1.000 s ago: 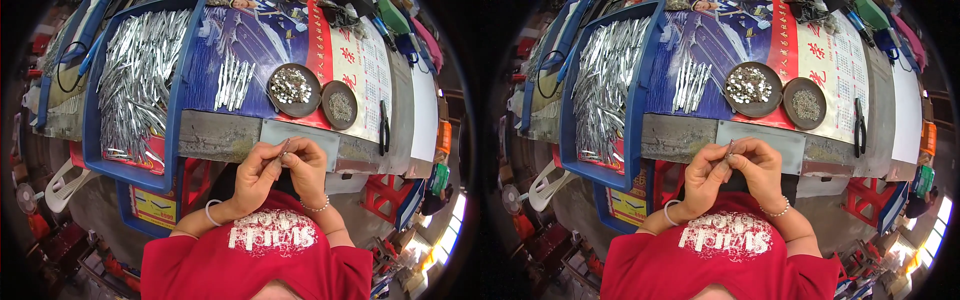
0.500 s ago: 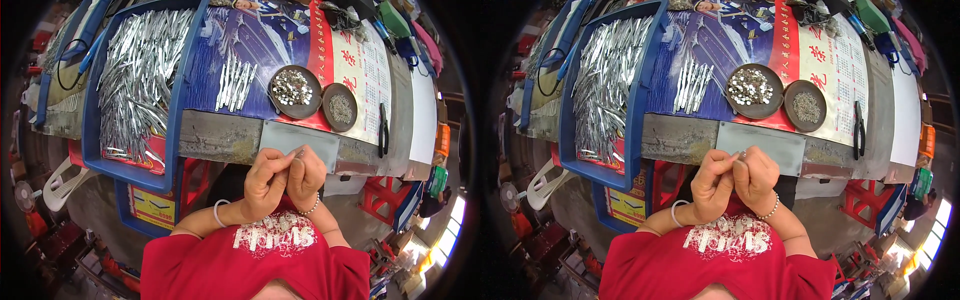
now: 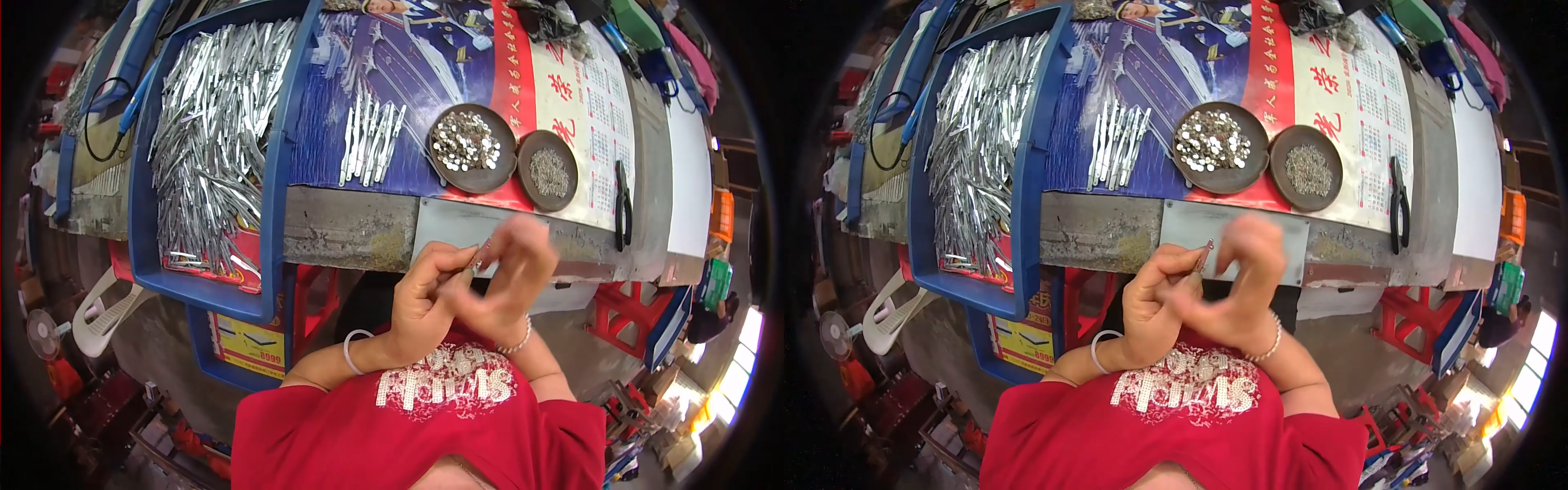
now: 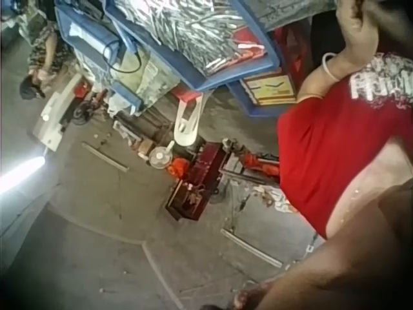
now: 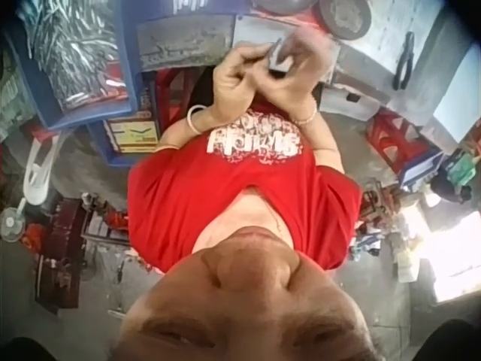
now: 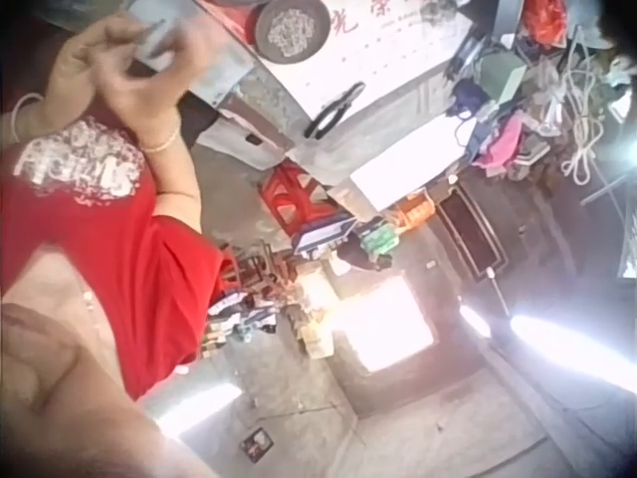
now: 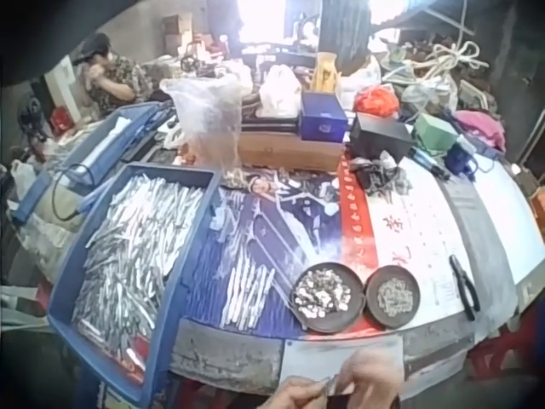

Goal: Assemble small metal pins and hardware components at a workbench.

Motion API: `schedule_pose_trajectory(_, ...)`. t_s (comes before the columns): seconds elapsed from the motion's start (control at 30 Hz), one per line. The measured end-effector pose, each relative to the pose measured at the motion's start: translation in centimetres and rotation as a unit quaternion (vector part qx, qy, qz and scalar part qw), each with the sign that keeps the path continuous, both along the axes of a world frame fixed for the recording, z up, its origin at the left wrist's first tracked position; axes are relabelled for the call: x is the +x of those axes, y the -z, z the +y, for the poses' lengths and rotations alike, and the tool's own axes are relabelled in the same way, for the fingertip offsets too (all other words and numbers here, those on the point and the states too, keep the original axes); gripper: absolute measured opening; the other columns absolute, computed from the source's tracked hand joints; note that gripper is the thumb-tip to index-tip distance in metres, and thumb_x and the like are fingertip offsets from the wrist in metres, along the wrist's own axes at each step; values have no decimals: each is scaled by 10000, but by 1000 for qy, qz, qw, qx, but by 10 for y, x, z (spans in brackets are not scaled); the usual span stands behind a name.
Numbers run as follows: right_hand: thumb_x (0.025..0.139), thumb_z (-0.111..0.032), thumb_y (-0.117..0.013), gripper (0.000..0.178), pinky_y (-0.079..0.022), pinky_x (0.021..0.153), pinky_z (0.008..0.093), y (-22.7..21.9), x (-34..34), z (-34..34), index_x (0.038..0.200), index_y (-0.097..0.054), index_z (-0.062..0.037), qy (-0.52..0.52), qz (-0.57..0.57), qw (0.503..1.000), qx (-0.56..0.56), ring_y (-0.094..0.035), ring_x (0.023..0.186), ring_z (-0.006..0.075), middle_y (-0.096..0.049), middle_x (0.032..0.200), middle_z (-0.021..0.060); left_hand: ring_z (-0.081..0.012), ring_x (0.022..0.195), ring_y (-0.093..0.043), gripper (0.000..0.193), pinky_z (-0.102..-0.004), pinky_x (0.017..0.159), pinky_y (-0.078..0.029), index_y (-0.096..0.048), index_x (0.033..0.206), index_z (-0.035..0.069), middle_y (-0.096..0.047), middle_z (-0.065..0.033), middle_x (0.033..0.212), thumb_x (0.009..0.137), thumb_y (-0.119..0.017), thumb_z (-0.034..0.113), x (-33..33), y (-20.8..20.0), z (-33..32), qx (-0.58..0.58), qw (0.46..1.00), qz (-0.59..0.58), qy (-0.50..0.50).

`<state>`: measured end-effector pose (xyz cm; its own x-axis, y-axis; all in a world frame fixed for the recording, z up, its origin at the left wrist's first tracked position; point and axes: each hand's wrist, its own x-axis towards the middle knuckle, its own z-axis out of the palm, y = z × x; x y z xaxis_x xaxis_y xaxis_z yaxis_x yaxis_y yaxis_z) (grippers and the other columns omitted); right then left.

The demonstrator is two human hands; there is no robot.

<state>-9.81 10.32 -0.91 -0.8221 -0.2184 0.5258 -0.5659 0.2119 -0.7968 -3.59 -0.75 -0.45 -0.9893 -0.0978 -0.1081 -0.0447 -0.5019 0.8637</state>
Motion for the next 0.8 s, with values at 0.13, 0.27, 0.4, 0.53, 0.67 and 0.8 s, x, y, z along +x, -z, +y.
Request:
schedule_pose_trajectory(0.13,643,6,-737,687,-374,546,229,-1,-20,21,1202,-340,-35,199,-17,975,99,-406,612,91,-425,1012,58,-66,896,-523,216,-192,773,-432,-483,1141,-23,-488,-39,1049,926,-499,-34,4,3,3,64,998,-1,-2)
schedule_pose_trajectory(0.27,585,-36,-761,887,-387,608,230,-4,-27,8,1318,-263,-89,116,-251,957,-89,-423,681,113,-408,1110,67,-59,868,-523,196,-190,750,-434,-473,1108,-17,-500,-34,1037,917,-502,-48,11,5,-4,59,998,-19,-4)
schedule_pose_trajectory(0.4,571,-42,-790,800,-370,590,225,-9,-8,0,1224,-328,-48,11,-45,999,16,-398,601,102,-421,1145,111,-68,917,-510,156,-190,785,-421,-510,1055,-27,-499,-47,1023,908,-492,-76,3,2,-6,16,1000,11,16)
schedule_pose_trajectory(0.53,540,-101,-845,920,-368,552,236,-21,-1,0,1286,-308,-58,-115,-27,985,-123,-409,626,100,-465,1079,100,-90,919,-520,178,-196,791,-424,-512,1042,-37,-502,-73,1037,881,-509,-113,8,7,-3,55,998,-24,-4)
schedule_pose_trajectory(0.67,560,-33,-793,914,-371,570,224,0,-20,16,1311,-274,-64,71,-148,984,-63,-423,653,99,-441,1162,92,-70,833,-503,149,-191,714,-424,-517,1006,-22,-510,-73,1003,882,-524,-105,11,7,-9,33,999,-10,-25)
schedule_pose_trajectory(0.8,751,-148,-666,266,-399,565,289,-12,-23,20,929,-517,-19,-53,-225,973,24,-475,610,156,-537,873,88,-56,828,-518,166,-174,711,-427,-526,1039,-23,-508,-54,1010,887,-529,-88,9,2,-14,37,999,-13,11)
